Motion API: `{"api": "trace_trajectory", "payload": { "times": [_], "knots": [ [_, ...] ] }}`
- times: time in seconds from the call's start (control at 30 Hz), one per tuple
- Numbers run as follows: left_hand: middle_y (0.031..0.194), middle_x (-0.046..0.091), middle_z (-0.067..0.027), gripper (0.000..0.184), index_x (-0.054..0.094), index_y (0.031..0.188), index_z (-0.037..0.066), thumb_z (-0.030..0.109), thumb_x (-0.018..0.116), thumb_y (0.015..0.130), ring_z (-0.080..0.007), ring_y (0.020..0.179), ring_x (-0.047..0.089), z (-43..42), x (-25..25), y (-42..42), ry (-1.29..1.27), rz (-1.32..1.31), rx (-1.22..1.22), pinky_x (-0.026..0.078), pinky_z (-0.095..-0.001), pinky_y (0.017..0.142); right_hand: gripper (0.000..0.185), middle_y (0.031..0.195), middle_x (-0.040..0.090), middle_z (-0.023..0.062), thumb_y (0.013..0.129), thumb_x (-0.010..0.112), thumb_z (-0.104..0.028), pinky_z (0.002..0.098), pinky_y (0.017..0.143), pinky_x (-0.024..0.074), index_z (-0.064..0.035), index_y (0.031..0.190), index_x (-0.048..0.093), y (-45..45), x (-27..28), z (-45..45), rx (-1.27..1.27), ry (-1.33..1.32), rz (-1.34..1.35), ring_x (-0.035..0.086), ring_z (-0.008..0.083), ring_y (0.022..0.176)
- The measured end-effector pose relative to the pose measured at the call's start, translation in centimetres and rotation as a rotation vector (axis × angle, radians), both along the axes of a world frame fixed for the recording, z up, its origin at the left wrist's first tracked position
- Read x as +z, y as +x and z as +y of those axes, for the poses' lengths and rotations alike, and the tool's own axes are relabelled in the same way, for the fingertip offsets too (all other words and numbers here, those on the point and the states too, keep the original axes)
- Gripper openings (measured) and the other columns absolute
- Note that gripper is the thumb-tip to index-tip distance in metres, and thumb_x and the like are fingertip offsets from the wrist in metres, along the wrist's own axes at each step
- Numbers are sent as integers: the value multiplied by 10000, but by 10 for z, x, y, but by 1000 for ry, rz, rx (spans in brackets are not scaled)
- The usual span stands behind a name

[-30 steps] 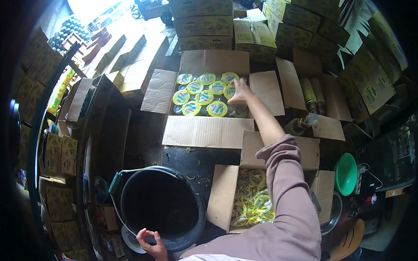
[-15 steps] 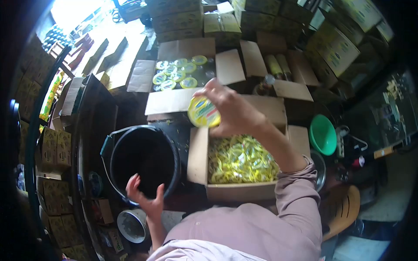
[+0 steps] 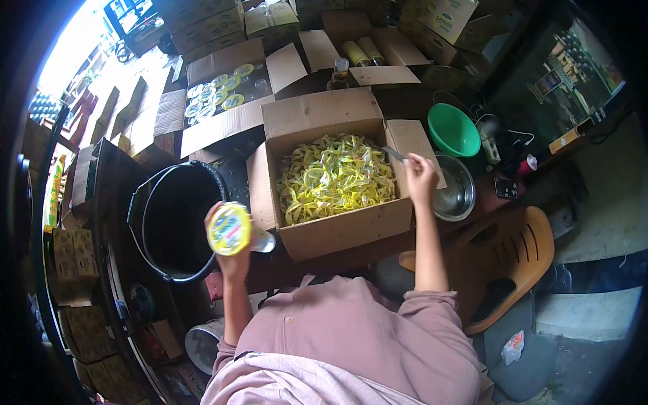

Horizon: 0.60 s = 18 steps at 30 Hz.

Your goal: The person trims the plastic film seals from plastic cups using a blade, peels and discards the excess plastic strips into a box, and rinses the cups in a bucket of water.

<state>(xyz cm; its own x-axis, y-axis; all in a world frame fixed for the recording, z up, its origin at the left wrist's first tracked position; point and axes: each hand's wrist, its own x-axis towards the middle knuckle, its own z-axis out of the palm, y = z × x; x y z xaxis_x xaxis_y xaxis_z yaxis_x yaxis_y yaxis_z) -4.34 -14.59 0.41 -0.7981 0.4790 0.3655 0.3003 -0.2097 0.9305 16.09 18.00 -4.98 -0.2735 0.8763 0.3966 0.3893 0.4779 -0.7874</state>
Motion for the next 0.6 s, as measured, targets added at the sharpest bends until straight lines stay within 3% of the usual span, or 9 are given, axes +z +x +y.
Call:
{"api": "trace_trajectory", "payload": {
  "times": [0.1,0.2,0.27,0.3,0.33,0.4,0.6],
  "knots": [
    [943,560,-112,691,335,1243,77,119,716,668,-193,860,584,-28,11,-21,75,3,137,474,-331,794,145,838,616,102,740,636,-175,338,703,469,-75,841,660,21,-27,38,-150,153,-339,597,264,791],
    [1005,531,-113,606,348,1238,75,-13,626,707,-199,894,571,-56,1,-53,-2,183,315,474,-328,814,158,854,618,92,735,640,-223,356,722,460,-101,833,668,21,-39,56,-113,142,-450,590,266,826],
    [1043,508,-110,597,356,1227,60,-83,594,699,-200,907,566,-62,3,-63,164,-48,272,474,-327,818,175,866,619,85,724,649,-250,370,734,452,-114,832,672,15,-43,60,-94,131,-536,586,264,844],
    [1053,502,-106,618,365,1215,44,-83,630,671,-193,899,570,-70,-12,-80,-6,139,408,470,-323,821,184,872,619,83,717,655,-261,378,741,448,-119,831,673,12,-43,62,-90,114,-599,584,265,852],
    [1108,459,-77,684,390,1190,38,-52,710,592,-167,1006,474,-71,-12,-83,15,130,414,359,-277,915,193,878,618,80,709,661,-273,385,748,443,-124,831,675,8,-46,67,-85,101,-660,582,266,859],
    [1110,456,-78,705,392,1183,37,-38,740,574,-171,1013,472,-68,-9,-87,-70,269,521,361,-275,912,191,857,624,75,673,687,-280,390,746,441,-133,795,682,3,-43,67,-56,121,-778,585,268,849],
    [1025,506,-72,762,376,1184,43,-19,781,541,-156,939,523,-63,-13,-91,-70,275,505,420,-264,864,150,742,637,60,604,725,-225,371,707,455,-126,693,654,-4,-38,68,-106,11,-682,606,243,752]
  ]
}}
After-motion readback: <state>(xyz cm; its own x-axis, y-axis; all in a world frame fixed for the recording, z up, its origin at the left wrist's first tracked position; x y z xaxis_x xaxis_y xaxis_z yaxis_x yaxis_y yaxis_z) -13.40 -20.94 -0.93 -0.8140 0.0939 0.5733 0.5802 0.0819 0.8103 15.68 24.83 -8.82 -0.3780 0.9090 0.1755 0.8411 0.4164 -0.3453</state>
